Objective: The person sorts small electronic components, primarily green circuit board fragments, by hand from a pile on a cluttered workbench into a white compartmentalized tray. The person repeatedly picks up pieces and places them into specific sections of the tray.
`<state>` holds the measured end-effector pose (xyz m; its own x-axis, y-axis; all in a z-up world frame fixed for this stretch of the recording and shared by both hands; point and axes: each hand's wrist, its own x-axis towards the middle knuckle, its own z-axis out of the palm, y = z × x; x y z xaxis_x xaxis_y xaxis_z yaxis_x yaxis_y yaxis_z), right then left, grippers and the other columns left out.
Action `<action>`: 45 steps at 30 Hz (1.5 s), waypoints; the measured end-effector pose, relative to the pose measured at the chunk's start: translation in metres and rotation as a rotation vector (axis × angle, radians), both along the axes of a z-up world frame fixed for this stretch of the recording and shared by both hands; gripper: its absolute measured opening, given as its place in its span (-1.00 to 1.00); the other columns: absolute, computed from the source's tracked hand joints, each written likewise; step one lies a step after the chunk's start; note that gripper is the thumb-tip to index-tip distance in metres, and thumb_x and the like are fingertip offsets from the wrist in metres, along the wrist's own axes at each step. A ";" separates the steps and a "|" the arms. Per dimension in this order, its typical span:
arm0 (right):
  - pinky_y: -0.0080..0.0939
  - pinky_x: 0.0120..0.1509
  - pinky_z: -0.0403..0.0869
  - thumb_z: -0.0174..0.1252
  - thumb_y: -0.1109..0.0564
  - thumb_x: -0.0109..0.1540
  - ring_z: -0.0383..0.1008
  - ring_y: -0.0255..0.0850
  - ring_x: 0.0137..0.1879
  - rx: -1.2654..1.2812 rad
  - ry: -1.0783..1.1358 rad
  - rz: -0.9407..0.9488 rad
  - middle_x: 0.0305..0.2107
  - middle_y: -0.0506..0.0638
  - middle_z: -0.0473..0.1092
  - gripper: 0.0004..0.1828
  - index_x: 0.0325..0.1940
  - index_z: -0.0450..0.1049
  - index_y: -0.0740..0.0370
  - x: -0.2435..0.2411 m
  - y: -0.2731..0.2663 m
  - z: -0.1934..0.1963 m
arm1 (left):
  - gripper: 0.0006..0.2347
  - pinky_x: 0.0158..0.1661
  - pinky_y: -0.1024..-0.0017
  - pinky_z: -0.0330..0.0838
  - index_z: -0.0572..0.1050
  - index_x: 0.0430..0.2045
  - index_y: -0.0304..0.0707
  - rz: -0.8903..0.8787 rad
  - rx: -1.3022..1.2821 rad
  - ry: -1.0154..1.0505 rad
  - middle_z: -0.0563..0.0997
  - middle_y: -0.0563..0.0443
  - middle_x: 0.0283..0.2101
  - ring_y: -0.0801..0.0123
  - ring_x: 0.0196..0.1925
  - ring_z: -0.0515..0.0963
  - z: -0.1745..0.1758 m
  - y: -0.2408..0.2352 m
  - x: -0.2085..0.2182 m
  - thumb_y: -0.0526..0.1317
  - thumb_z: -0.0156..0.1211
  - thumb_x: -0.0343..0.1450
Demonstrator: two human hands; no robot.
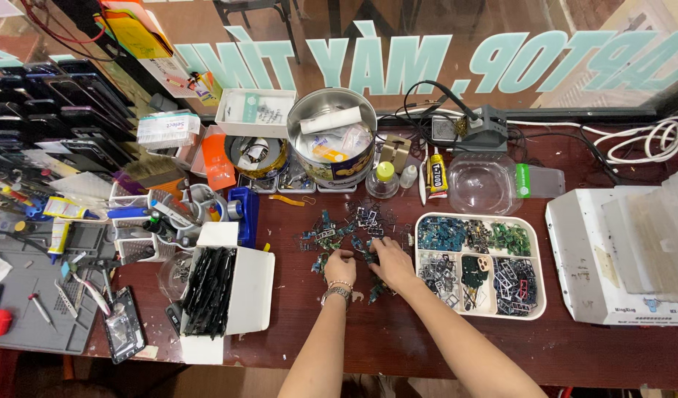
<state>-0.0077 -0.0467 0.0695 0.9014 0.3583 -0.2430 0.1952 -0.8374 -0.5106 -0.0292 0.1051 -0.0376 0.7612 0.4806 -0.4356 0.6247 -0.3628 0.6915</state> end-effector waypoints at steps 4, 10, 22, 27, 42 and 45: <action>0.03 0.21 0.42 0.39 0.13 0.10 0.35 0.02 0.21 -0.021 0.028 0.002 -0.03 0.03 0.36 -0.57 -0.03 0.37 0.13 0.002 0.003 -0.005 | -0.81 -0.08 0.24 0.57 0.63 -0.20 -0.17 0.021 -0.042 0.022 0.73 -0.05 -0.24 0.18 -0.16 0.71 0.002 0.002 -0.001 -0.25 0.29 0.34; 0.03 0.21 0.42 0.41 0.14 0.07 0.35 0.04 0.20 -0.021 -0.006 -0.007 -0.05 0.07 0.34 -0.57 -0.07 0.38 0.16 0.002 0.002 -0.013 | -0.77 -0.06 0.22 0.55 0.61 -0.13 -0.14 0.008 -0.035 0.007 0.72 -0.03 -0.20 0.16 -0.13 0.70 0.003 0.003 -0.004 -0.22 0.29 0.34; -0.01 0.29 0.38 0.35 0.01 0.10 0.33 0.03 0.22 -0.094 0.094 -0.049 0.00 0.11 0.33 -0.60 -0.08 0.44 0.20 0.009 -0.004 -0.012 | -0.77 -0.01 0.20 0.54 0.59 -0.09 -0.15 -0.194 0.145 -0.068 0.65 -0.12 -0.06 0.09 -0.03 0.65 0.038 -0.005 -0.004 -0.29 0.24 0.38; 0.02 0.18 0.44 0.28 0.04 0.13 0.44 0.05 0.11 -0.021 -0.047 -0.068 -0.13 0.11 0.44 -0.73 -0.19 0.52 0.23 0.008 -0.014 -0.015 | -0.66 -0.02 0.13 0.51 0.57 -0.06 -0.10 -0.474 0.367 -0.183 0.47 -0.16 0.14 -0.01 0.09 0.53 0.051 -0.009 0.005 -0.35 0.33 0.27; -0.20 -0.23 0.48 0.25 0.15 0.24 0.48 -0.22 -0.35 0.579 0.371 -0.500 -0.39 0.05 0.55 -0.81 -0.11 0.60 0.27 0.025 -0.046 -0.085 | -0.65 -0.04 0.12 0.52 0.46 -0.16 -0.17 -0.398 0.314 -0.004 0.59 -0.14 -0.09 -0.01 -0.01 0.61 0.044 -0.009 0.008 -0.31 0.46 0.23; -0.30 -0.21 0.53 0.19 0.16 0.27 0.52 -0.33 -0.30 0.670 0.496 -0.555 -0.37 -0.05 0.53 -0.82 -0.09 0.55 0.28 0.025 -0.048 -0.085 | -0.77 -0.01 0.15 0.52 0.59 -0.29 -0.19 -0.388 0.280 0.042 0.65 -0.16 -0.16 0.00 -0.04 0.63 0.037 -0.004 0.005 -0.25 0.48 0.25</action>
<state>0.0176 -0.0948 -0.0152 0.8341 0.1184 -0.5388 -0.4989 -0.2551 -0.8283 -0.0243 0.1007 -0.0010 0.8921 0.2677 -0.3641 0.4316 -0.7436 0.5107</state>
